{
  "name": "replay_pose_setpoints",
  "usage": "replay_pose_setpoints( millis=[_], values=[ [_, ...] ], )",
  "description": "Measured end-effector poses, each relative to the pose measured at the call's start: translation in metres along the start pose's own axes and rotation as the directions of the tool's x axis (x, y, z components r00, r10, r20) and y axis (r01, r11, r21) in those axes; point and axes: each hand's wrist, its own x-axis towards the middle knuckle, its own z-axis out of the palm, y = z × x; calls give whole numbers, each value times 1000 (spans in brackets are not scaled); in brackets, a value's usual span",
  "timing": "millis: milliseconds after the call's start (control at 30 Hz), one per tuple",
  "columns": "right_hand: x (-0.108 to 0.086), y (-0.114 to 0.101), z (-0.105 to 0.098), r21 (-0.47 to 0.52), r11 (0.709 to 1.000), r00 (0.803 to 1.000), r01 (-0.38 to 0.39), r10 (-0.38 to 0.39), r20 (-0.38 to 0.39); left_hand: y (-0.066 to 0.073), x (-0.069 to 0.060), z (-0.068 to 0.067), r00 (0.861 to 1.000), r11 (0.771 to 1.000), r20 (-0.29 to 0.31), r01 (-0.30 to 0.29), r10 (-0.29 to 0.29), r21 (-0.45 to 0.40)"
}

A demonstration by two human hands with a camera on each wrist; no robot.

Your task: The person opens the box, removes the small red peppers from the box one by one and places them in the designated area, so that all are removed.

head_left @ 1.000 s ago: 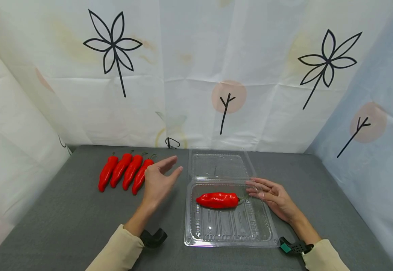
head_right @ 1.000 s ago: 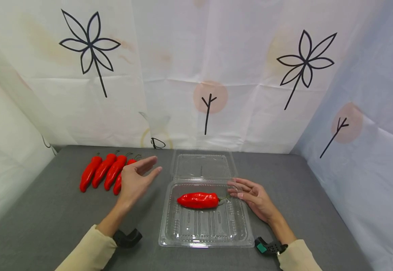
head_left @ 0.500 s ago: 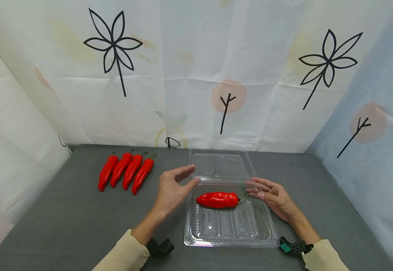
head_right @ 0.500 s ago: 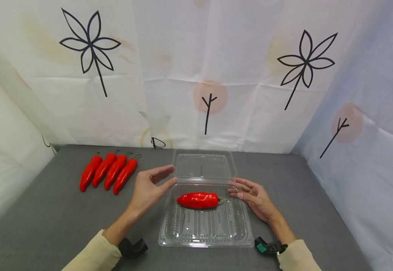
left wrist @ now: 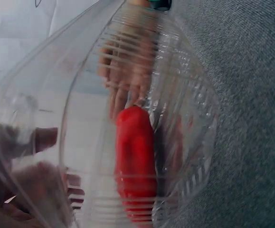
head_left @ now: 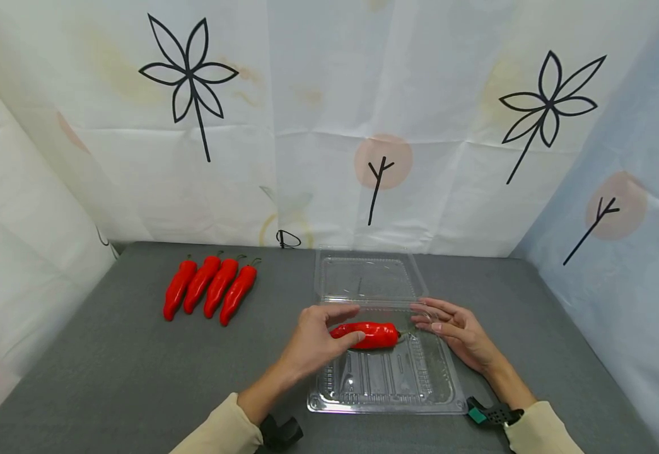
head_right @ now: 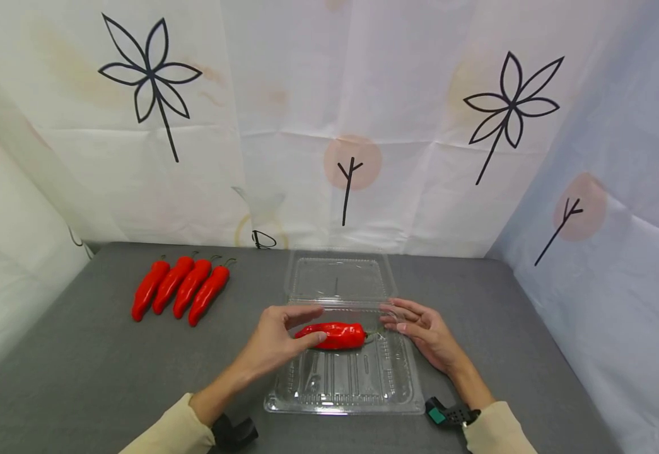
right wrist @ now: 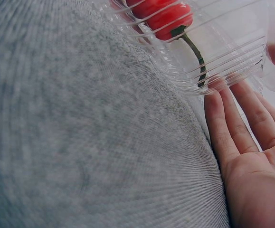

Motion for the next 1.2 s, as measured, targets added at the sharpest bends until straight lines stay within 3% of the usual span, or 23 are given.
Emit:
replay_pose_setpoints(
  millis=[167, 333, 700, 867, 1200],
  values=[
    [1, 0, 1, 14, 1000, 1000, 25, -25, 18, 1, 2, 7, 998, 993, 47, 36, -41, 114],
    [1, 1, 1, 14, 1000, 999, 24, -25, 20, 3, 6, 11, 997, 981, 66, 24, -37, 193],
    [0, 0, 1, 2, 1000, 1000, -7, 7, -12, 1, 15, 17, 991, 986, 121, 40, -61, 163],
    [0, 0, 1, 6, 1000, 1000, -2, 2, -10, 1, 19, 19, 987, 979, 128, 74, -100, 191],
    [0, -1, 2, 11, 1000, 1000, -6, 6, -8, 0, 20, 20, 975, 967, 200, 48, -100, 249]
  ],
)
